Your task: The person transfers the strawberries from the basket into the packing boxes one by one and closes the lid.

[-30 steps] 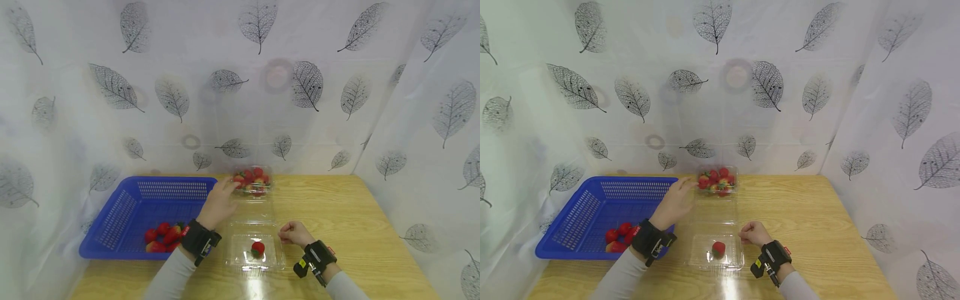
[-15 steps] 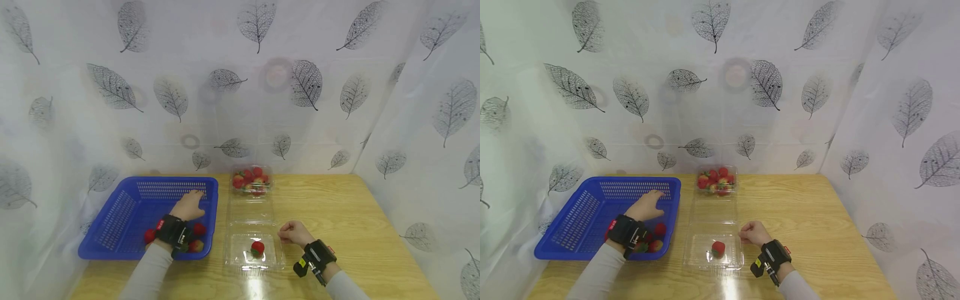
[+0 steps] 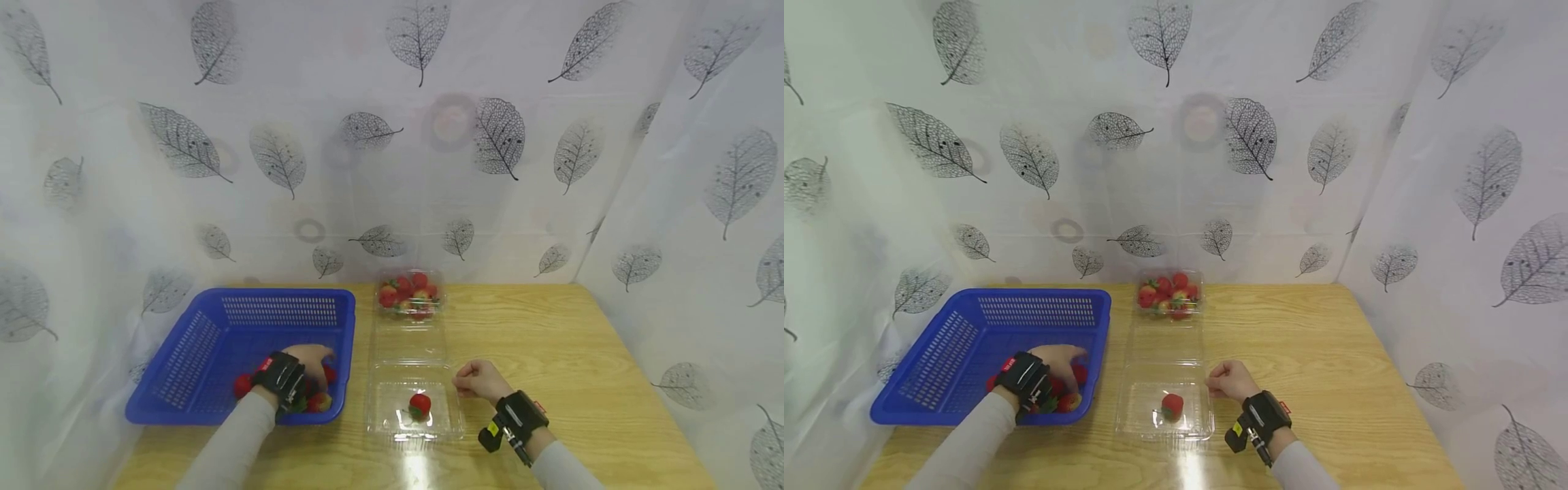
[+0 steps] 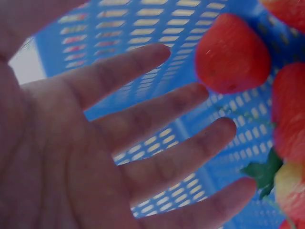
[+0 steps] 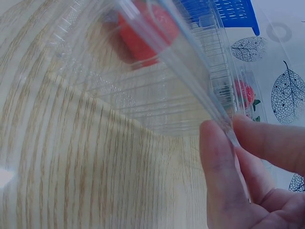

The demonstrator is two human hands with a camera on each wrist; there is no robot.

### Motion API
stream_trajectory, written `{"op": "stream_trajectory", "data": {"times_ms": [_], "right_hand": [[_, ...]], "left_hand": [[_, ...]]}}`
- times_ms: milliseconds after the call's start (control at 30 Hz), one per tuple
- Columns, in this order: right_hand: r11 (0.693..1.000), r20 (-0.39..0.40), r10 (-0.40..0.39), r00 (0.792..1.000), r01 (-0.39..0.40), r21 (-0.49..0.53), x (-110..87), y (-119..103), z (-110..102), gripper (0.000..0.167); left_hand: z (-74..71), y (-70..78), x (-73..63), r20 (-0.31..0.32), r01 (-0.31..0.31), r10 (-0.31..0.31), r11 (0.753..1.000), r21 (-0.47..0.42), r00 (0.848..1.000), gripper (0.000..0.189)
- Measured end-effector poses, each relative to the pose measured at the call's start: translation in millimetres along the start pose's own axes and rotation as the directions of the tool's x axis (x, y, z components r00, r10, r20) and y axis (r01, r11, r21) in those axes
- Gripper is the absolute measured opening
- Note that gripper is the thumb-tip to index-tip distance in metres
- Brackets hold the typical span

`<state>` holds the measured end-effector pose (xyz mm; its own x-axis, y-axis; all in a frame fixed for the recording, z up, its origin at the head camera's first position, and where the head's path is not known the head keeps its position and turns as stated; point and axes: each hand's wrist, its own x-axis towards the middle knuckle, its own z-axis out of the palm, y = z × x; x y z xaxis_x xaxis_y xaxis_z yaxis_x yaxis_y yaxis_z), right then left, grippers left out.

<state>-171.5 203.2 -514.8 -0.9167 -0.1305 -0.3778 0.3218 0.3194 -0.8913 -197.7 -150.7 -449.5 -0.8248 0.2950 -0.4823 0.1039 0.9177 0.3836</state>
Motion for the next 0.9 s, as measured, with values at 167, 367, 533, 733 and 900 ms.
{"op": "stream_trajectory", "data": {"times_ms": [167, 367, 533, 733, 900], "right_hand": [[1.000, 0.009, -0.006, 1.000, 0.006, 0.004, 0.9, 1, 0, 0.012], [1.000, 0.017, -0.023, 1.000, 0.023, 0.018, 2.5, 4, -1, 0.011], [1.000, 0.016, -0.022, 1.000, 0.022, 0.022, 2.9, 4, -1, 0.011], [1.000, 0.003, -0.003, 1.000, 0.003, 0.003, 1.8, 3, -1, 0.011], [1.000, -0.008, 0.003, 1.000, -0.003, -0.011, 0.5, 2, 0, 0.012]], "left_hand": [[9.0, 0.9, 2.9, -0.007, 0.031, -0.031, 0.998, 0.048, 0.999, 0.057], [16.6, -4.6, 10.5, -0.031, 0.037, -0.035, 0.997, 0.068, 0.999, 0.040], [21.1, -10.7, 17.8, -0.049, 0.010, -0.007, 0.998, 0.060, 0.999, 0.032], [25.0, -14.7, 24.0, -0.064, -0.010, 0.014, 0.998, 0.061, 0.998, 0.029], [25.4, -20.6, 26.5, -0.101, -0.044, 0.049, 0.998, 0.052, 0.994, 0.026]]}}
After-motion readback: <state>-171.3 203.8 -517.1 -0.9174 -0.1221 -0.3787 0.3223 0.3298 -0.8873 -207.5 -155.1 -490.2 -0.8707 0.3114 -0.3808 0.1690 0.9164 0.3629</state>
